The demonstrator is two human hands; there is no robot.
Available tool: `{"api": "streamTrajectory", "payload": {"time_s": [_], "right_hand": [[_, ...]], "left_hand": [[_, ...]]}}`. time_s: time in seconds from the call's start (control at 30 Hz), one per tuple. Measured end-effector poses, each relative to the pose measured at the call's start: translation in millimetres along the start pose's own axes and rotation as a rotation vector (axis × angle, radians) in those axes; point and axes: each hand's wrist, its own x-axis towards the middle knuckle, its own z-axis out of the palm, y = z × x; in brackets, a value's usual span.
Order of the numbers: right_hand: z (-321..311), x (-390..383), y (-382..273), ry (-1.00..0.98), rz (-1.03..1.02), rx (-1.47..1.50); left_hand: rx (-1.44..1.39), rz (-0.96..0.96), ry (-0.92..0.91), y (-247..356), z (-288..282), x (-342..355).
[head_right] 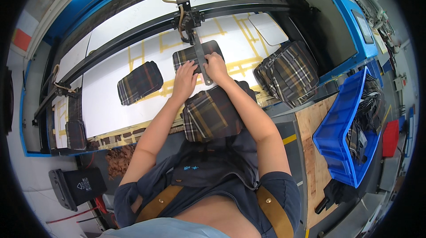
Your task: The person aligns and places plaid fabric pieces onto an industrial machine bed using a ruler.
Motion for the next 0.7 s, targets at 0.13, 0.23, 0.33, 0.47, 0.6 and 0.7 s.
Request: {"api": "streamTrajectory", "payload": {"time_s": [0.13,0.23,0.33,0.47,0.6,0.7], "right_hand": [[-1,-10,-4,0.049,-0.153,-0.095],[-3,-16,-6,0.050,-0.227,-0.199],[-8,-11,-4,0.013,-0.274,-0.265],[-21,15,17,-0.097,-0.200,-0.125],[-25,30,31,0.309,0.120,-0.295],[-32,35,37,0.055,0.307,-0.305]], "left_hand": [[0.017,0.009,0.010,-2,1,-1],[0.040,0.026,0.003,3,0,-1],[0.087,0.041,-0.020,4,1,-3],[0.172,0.008,-0.007,12,4,2],[0.183,-0.018,-0.022,19,6,3],[0.173,-0.027,0.000,20,4,2]]}}
